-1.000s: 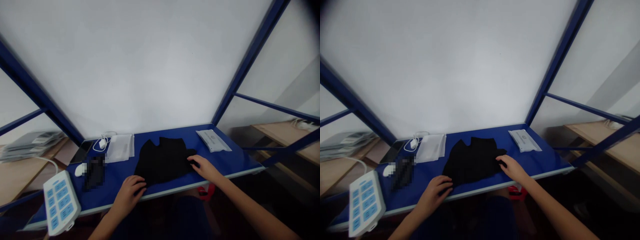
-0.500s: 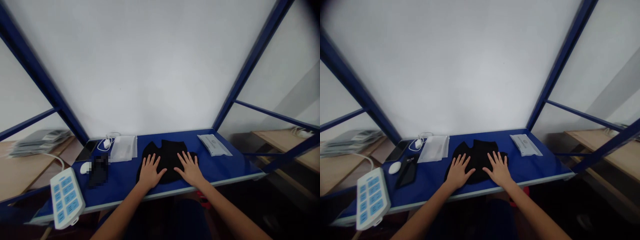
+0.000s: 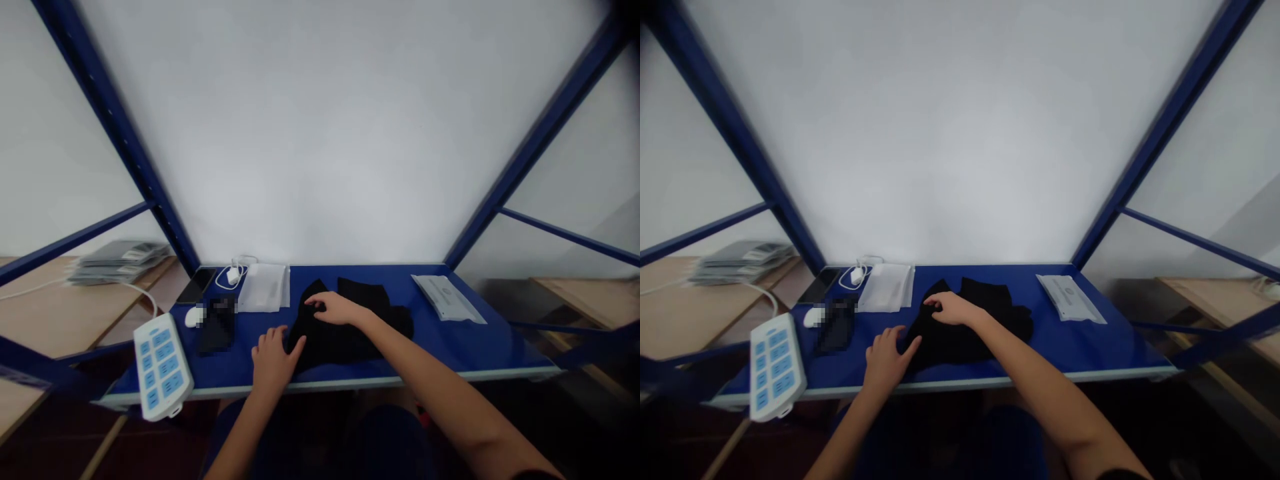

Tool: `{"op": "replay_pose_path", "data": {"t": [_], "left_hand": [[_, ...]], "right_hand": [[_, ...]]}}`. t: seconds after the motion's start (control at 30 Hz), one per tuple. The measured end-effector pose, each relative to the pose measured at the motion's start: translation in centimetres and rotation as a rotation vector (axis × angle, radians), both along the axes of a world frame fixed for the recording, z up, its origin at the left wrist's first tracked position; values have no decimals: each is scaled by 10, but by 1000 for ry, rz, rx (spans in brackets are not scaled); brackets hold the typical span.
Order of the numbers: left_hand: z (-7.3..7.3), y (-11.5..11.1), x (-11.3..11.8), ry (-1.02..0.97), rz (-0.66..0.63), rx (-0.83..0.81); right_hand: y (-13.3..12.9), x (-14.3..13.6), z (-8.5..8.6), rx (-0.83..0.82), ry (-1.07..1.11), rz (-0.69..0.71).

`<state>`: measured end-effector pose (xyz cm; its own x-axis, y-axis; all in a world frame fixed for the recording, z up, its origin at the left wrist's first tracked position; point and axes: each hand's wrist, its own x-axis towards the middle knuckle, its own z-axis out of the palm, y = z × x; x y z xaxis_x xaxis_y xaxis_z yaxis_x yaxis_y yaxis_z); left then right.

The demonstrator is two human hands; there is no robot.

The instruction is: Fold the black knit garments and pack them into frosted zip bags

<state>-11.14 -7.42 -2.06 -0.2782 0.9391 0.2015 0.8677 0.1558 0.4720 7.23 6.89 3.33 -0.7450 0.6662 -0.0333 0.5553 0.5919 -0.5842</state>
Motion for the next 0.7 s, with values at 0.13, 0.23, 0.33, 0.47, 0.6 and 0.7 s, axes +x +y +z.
{"op": "replay_pose_path", "data": {"t": [0.13, 0.23, 0.33, 0.47, 0.6, 0.7], "left_hand": [[-8, -16, -5, 15, -10, -67], [-8, -23, -5, -13, -10, -78], [-8, -27, -6, -54, 21, -81], [-9, -24, -14, -162, 62, -70], [-3, -14, -33, -444, 75, 62], [13, -8, -39, -647, 51, 252]], "right_hand": [[29, -51, 1, -157, -312, 135], [37, -73, 6, -177, -423, 193], [41, -88, 17, -225, -502, 277], [49, -103, 36, -265, -509, 385], [55, -112, 51, -218, -401, 420], [55, -107, 58, -141, -258, 391]]}}
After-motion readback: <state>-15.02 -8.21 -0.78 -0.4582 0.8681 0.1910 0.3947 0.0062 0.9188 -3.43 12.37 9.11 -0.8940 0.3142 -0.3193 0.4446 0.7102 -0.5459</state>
